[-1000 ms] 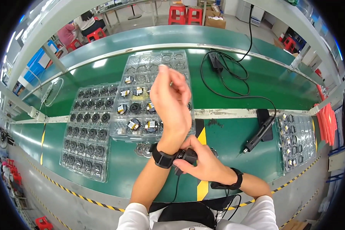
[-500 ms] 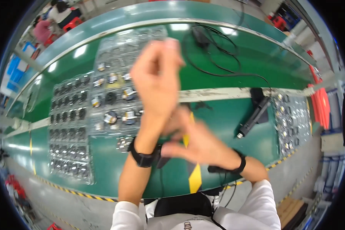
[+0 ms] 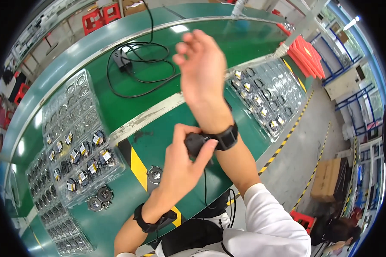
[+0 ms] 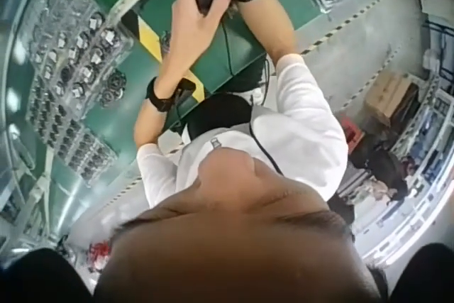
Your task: Assemble small electronic components by placing them into housings and securing them with an electric screwdriver.
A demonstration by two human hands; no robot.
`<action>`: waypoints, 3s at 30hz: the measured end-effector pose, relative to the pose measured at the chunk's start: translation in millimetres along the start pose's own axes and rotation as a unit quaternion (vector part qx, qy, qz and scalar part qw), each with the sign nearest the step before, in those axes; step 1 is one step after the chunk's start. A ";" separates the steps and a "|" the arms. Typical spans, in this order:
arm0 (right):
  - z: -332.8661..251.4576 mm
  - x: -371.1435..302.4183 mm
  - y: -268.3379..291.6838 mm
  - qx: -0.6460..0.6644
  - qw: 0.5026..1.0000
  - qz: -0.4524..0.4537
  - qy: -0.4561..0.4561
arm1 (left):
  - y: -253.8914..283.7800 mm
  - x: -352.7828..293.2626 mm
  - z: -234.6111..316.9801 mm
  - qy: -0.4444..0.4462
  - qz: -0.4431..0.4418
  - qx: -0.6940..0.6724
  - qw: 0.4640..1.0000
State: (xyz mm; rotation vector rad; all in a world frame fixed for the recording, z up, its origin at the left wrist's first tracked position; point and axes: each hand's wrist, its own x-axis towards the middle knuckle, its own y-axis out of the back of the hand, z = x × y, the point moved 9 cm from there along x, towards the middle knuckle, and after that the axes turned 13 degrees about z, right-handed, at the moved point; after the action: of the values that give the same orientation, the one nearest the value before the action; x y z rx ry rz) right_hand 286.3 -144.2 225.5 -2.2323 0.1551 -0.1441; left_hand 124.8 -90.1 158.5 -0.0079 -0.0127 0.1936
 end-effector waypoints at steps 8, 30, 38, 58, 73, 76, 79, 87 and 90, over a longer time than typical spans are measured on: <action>-6.5 2.2 -23.4 0.010 0.993 -0.114 0.006 | -26.6 -11.2 -31.5 -0.018 -0.042 0.067 0.997; 10.4 -36.7 152.9 -0.732 0.678 -0.062 -0.035 | 107.1 -47.1 -72.3 -0.164 -0.192 0.201 0.946; 52.6 -51.4 88.6 -0.426 0.886 -0.149 -0.108 | 131.3 -42.0 -66.4 -0.199 -0.069 0.052 0.976; 50.8 -140.7 30.7 -0.212 0.882 -0.420 0.029 | 120.5 -42.2 -75.9 -0.214 -0.074 0.238 0.944; 44.6 -178.8 23.6 -0.151 0.880 -0.448 -0.049 | 123.0 -44.3 -84.5 -0.234 -0.072 0.214 0.946; 47.4 -178.1 24.5 -0.160 0.880 -0.445 -0.045 | 123.7 -44.8 -85.1 -0.232 -0.073 0.216 0.946; 44.1 -176.5 24.2 -0.158 0.883 -0.441 -0.041 | 122.3 -45.3 -85.6 -0.231 -0.073 0.217 0.946; 46.7 -178.3 24.3 -0.151 0.881 -0.444 -0.057 | 122.8 -46.1 -87.0 -0.224 -0.082 0.217 0.946; 49.4 -180.6 19.0 -0.144 0.878 -0.456 -0.034 | 120.3 -45.5 -87.1 -0.227 -0.080 0.216 0.946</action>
State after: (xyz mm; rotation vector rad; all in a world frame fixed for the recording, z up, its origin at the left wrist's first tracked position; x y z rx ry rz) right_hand 114.9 -88.4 171.2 -2.4239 -0.9920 -0.5770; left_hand 58.1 18.7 69.9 0.4758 -0.4301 0.0285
